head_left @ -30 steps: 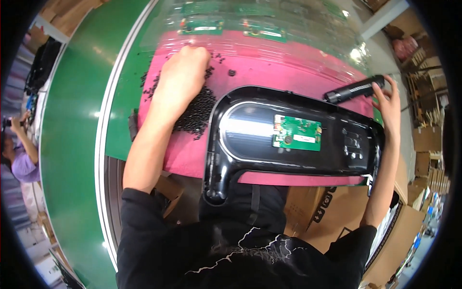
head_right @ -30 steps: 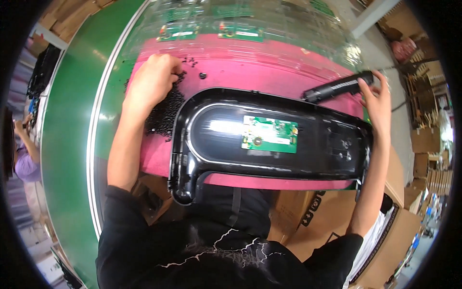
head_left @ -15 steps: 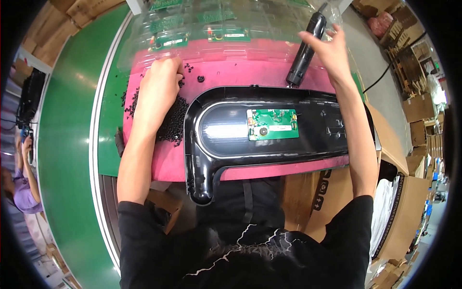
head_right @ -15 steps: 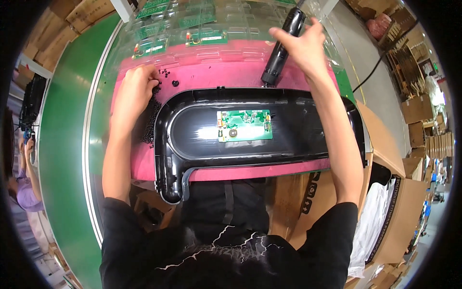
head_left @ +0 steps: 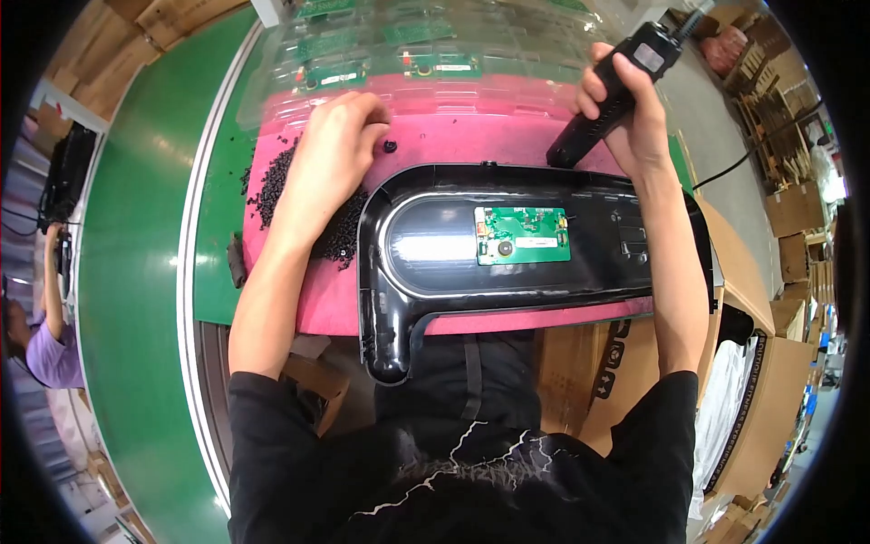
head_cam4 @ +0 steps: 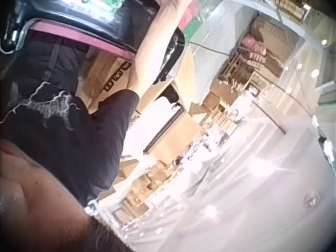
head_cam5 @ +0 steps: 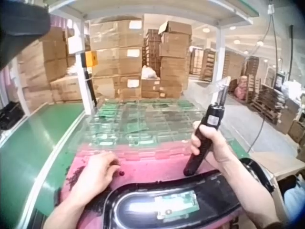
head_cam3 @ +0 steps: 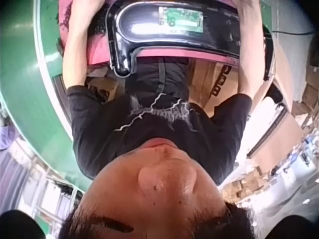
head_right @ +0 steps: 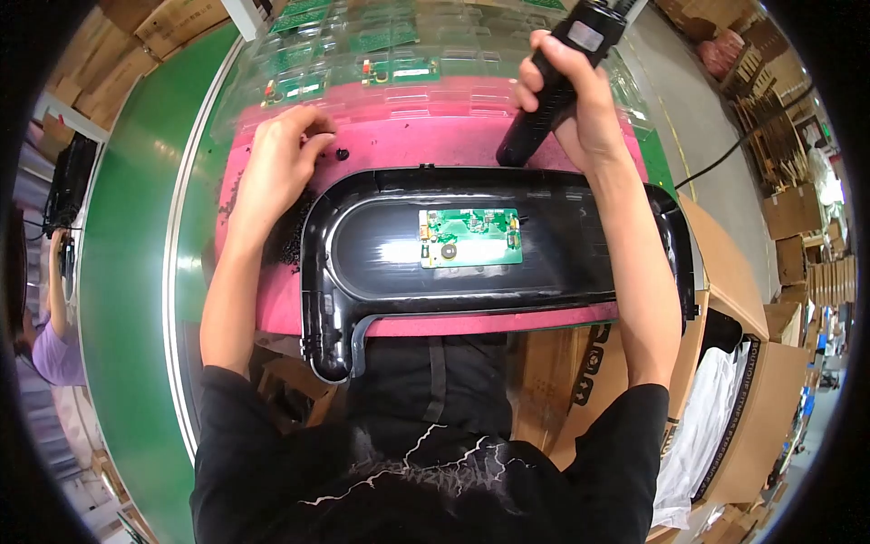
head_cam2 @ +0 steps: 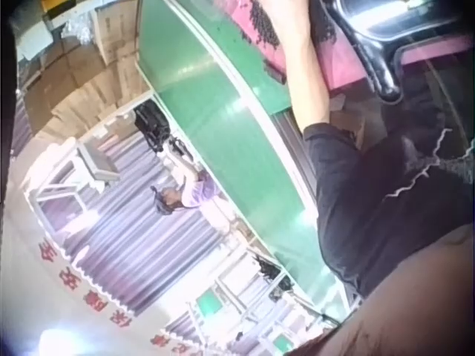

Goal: Unboxing components and assembling an electronic device by installing a PCB into a housing and securing it with screws.

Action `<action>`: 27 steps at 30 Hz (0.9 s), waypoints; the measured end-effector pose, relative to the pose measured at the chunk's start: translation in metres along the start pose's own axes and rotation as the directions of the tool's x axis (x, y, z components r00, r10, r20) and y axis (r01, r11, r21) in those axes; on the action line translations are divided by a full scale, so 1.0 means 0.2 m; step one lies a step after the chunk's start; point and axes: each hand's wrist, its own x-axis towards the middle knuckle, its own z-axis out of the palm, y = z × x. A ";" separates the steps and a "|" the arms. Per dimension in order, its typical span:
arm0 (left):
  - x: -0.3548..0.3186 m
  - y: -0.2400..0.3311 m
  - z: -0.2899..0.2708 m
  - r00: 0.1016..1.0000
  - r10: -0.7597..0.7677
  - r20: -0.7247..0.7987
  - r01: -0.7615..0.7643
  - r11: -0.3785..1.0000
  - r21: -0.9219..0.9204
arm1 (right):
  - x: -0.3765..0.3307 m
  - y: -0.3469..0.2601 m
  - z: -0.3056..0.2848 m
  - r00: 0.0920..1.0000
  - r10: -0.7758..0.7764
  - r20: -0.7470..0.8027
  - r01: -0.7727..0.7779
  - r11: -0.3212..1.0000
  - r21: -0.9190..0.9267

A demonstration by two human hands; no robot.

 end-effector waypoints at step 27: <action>-0.10 0.31 0.12 0.957 0.104 0.272 0.202 0.434 -0.878 | -0.40 -0.10 0.31 0.939 -0.332 -0.085 0.315 0.736 0.599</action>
